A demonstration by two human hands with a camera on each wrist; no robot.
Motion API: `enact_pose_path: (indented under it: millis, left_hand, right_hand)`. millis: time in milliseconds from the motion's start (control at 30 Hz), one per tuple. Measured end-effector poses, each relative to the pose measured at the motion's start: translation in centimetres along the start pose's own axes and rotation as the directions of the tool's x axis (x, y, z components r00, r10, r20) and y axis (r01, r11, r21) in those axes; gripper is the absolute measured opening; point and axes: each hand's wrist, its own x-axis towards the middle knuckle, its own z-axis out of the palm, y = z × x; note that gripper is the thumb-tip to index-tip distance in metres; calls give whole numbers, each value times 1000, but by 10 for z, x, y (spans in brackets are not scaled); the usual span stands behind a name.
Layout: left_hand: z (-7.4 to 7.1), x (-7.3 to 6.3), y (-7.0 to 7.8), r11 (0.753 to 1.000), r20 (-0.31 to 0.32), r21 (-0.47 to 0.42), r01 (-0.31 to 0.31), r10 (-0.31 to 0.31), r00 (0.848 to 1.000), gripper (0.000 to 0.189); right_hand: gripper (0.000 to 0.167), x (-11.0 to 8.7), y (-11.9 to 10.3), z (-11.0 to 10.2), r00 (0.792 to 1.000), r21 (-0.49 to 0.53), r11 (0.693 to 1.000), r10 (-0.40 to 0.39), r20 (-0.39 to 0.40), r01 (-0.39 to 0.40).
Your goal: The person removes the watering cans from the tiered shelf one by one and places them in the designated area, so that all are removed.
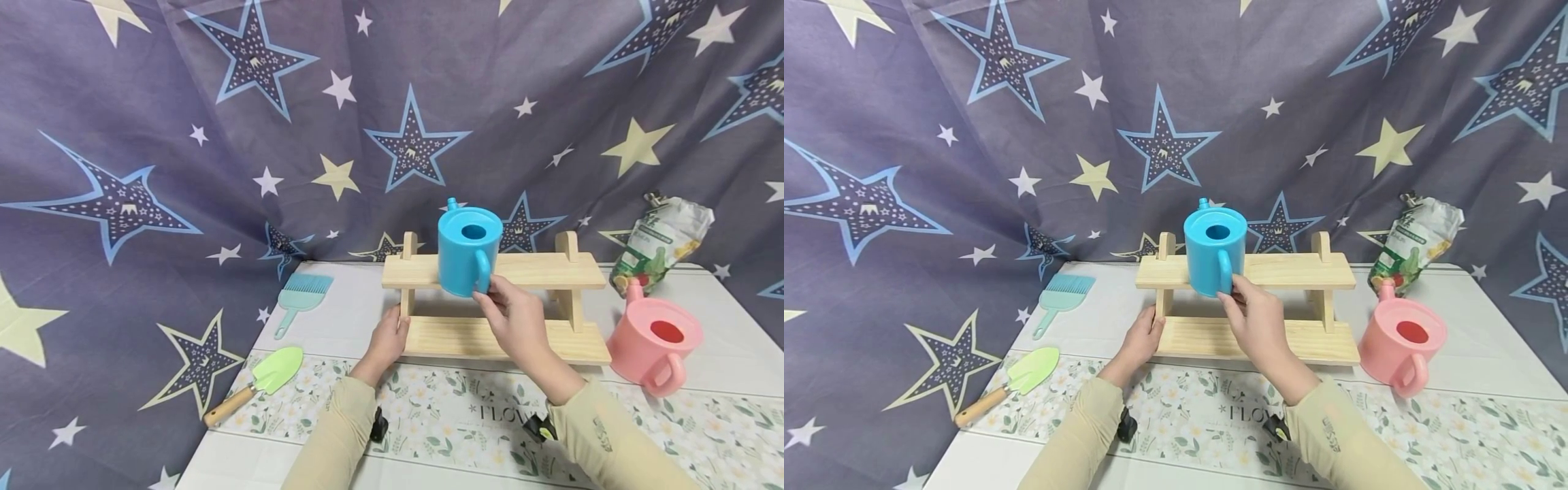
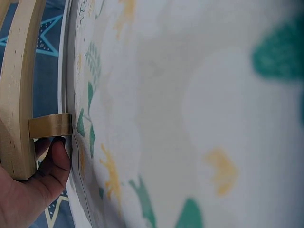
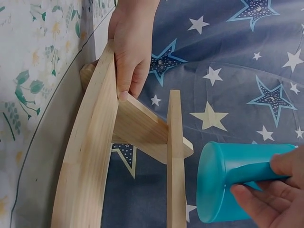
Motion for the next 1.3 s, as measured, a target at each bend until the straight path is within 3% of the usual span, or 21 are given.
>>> enact_pose_path:
  millis: [733,1300]
  left_hand:
    - [-1,1,0,1000,6,-4,1,-1,1000,47]
    - [0,1,0,1000,24,-2,26,-26,999,49]
  right_hand:
    - [22,-12,6,-18,999,-60,998,-35,-7,35]
    - [19,-21,7,-33,1000,-44,999,-6,9,6]
